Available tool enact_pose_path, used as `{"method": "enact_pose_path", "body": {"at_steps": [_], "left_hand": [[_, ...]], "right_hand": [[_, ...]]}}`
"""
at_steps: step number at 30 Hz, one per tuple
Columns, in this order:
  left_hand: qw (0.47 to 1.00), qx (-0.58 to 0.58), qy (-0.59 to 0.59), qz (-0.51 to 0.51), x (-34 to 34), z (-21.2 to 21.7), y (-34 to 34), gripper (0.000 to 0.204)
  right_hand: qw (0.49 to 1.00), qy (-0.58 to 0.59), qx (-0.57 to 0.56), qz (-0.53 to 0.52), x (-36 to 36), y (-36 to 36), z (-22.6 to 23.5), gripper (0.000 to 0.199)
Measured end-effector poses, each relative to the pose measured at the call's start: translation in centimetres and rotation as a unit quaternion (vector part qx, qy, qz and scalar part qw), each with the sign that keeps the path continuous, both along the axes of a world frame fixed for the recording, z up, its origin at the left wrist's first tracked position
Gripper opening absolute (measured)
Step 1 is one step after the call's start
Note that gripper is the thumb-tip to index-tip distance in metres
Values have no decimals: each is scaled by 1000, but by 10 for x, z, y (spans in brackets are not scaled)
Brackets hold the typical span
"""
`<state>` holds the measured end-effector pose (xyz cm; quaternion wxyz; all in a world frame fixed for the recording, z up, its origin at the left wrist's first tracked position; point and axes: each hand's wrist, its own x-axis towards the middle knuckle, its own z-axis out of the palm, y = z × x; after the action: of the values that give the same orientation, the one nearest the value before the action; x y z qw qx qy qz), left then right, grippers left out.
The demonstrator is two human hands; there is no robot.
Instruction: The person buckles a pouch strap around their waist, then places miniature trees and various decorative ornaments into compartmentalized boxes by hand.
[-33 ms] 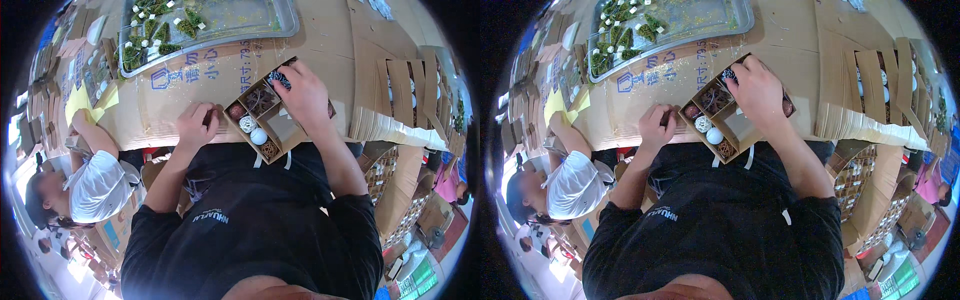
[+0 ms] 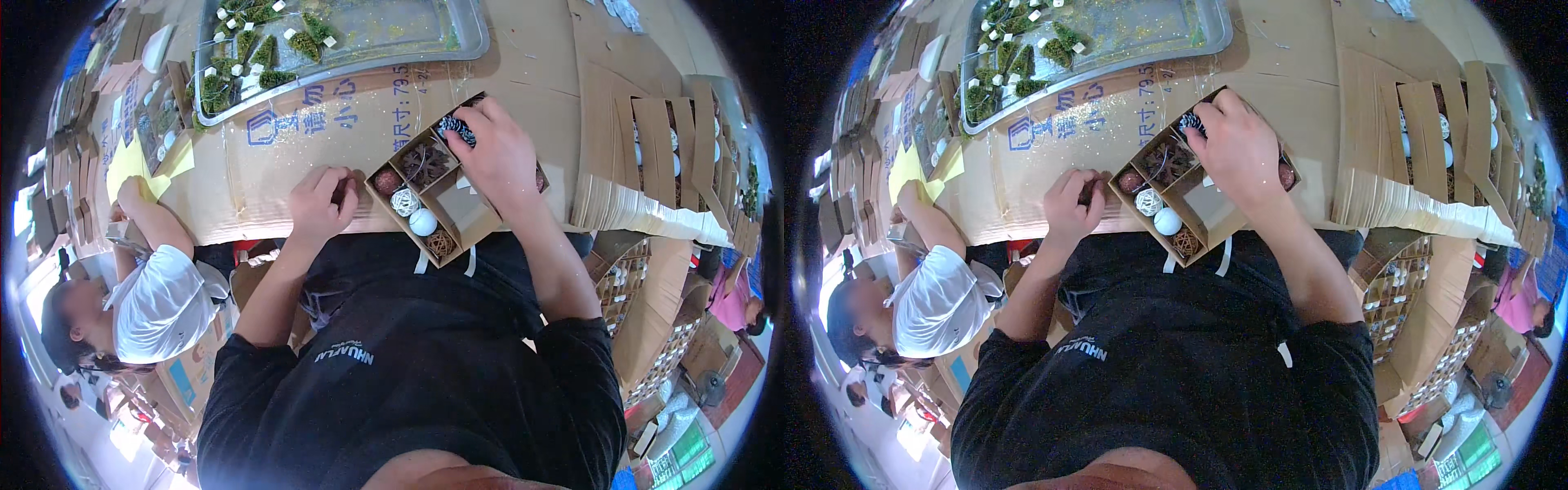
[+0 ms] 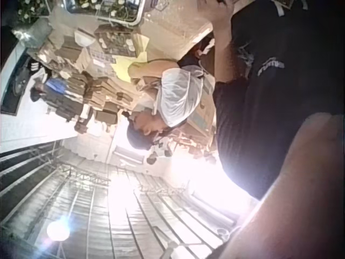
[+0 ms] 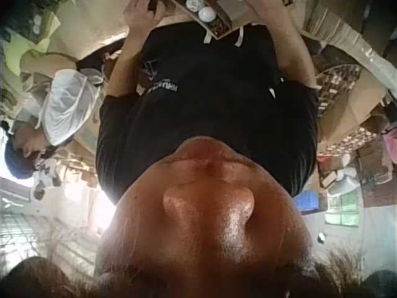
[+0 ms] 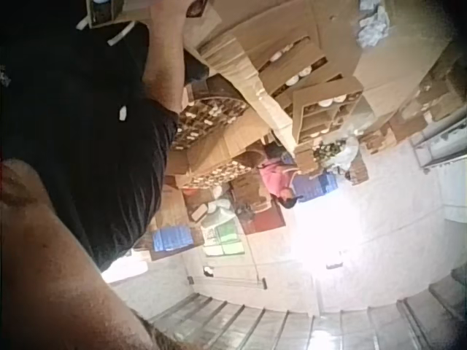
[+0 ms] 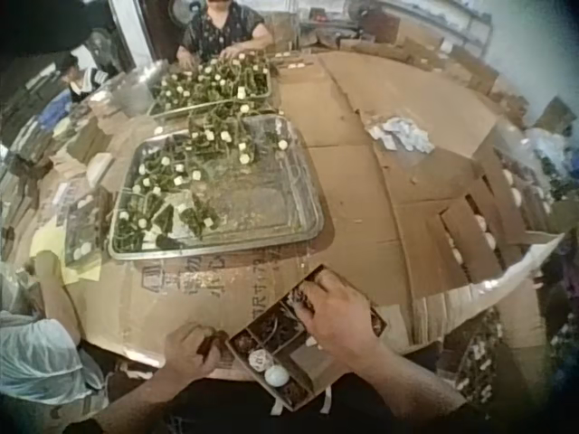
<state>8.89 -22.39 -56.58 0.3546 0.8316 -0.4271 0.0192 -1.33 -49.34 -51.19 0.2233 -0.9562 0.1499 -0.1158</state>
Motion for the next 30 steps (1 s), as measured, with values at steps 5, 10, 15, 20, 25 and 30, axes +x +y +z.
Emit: {"method": "enact_pose_path", "body": {"at_steps": [5,10,15,20,25,30], "left_hand": [[1000,-3,-6,-6,1,-2,2,16],[1000,2,-3,-2,0,3,1,16],[1000,-3,-1,-1,-2,2,1,13],[1000,-6,-7,-1,0,0,0,12],[1000,14,-9,6,0,2,-1,13],[1000,-6,-14,-1,1,-1,0,13]], "right_hand": [[996,-56,4,66,2,-4,10,25],[986,-37,25,161,-5,-19,12,22],[976,-6,65,206,-5,-20,20,24],[962,34,111,247,-3,-26,23,30],[956,20,144,254,-10,-30,26,33],[954,-9,98,285,-19,-29,21,34]]}}
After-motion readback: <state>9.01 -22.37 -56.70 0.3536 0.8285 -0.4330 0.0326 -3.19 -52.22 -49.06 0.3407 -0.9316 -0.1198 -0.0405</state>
